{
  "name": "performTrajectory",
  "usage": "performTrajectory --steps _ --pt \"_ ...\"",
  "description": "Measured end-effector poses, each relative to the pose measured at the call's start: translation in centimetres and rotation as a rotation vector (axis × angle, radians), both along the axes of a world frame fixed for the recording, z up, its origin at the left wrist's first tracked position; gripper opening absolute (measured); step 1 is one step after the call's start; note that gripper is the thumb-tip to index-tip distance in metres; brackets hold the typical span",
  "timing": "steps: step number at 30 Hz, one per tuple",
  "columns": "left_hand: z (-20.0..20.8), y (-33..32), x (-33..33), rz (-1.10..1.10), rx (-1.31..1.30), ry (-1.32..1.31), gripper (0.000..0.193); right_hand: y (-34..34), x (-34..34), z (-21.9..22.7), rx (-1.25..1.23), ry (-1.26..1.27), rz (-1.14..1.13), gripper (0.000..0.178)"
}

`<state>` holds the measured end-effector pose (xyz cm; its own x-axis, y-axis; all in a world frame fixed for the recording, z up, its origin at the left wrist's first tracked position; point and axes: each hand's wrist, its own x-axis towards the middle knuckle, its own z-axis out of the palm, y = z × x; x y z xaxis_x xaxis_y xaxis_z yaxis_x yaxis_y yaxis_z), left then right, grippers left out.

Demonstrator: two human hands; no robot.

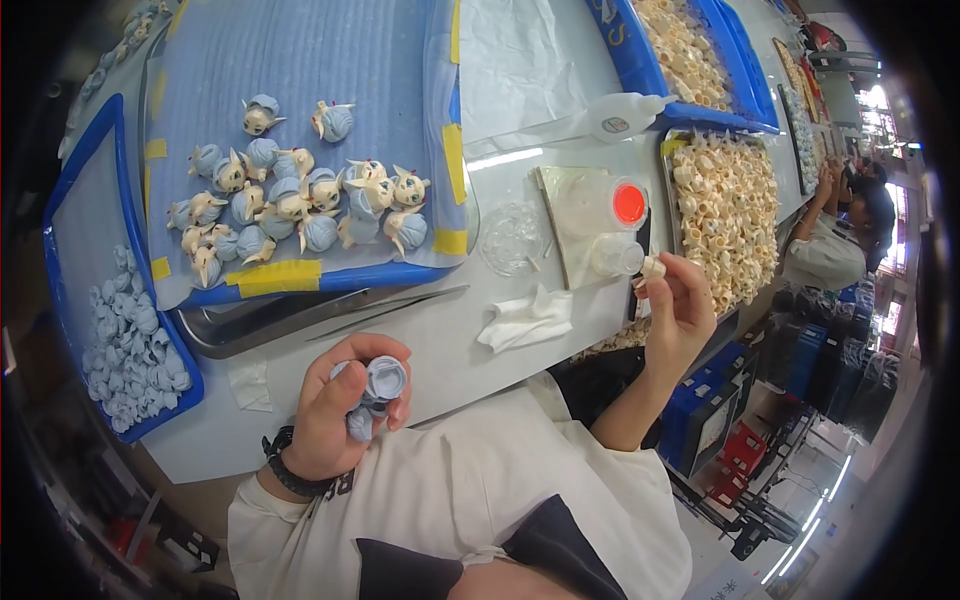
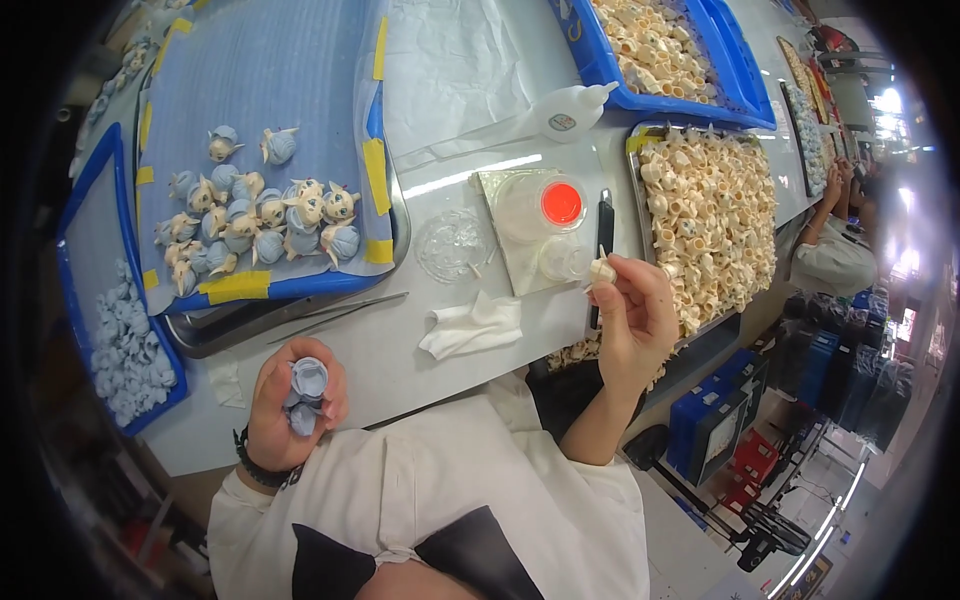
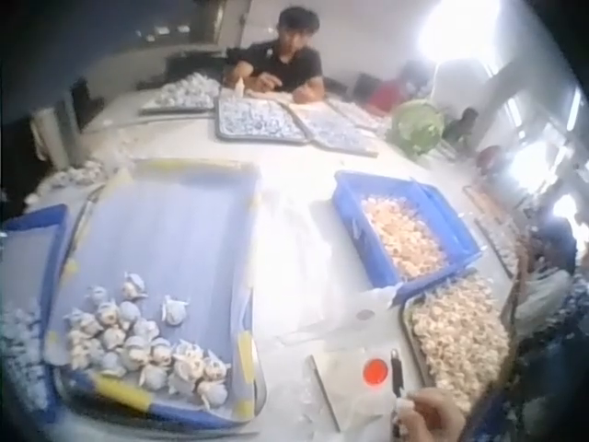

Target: The person assembles toy figurines by gluing their parts together with adhesive from a bottle.

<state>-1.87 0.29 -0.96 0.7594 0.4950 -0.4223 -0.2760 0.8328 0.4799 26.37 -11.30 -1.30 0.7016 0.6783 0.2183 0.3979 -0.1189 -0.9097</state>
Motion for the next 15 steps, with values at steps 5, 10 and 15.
performTrajectory --steps 5,10,15 --pt "0.3 0.0 0.1 0.042 -0.024 0.044 0.044 0.0 0.4 -0.4 0.003 -0.026 0.031 0.02" --pt "0.0 0.0 -0.2 0.041 -0.06 -0.025 0.043 0.2 0.4 0.1 -0.033 -0.12 0.065 0.021" --pt "0.3 0.1 -0.2 -0.015 0.026 0.047 0.046 1.0 0.4 0.9 -0.16 -0.311 0.08 0.022"
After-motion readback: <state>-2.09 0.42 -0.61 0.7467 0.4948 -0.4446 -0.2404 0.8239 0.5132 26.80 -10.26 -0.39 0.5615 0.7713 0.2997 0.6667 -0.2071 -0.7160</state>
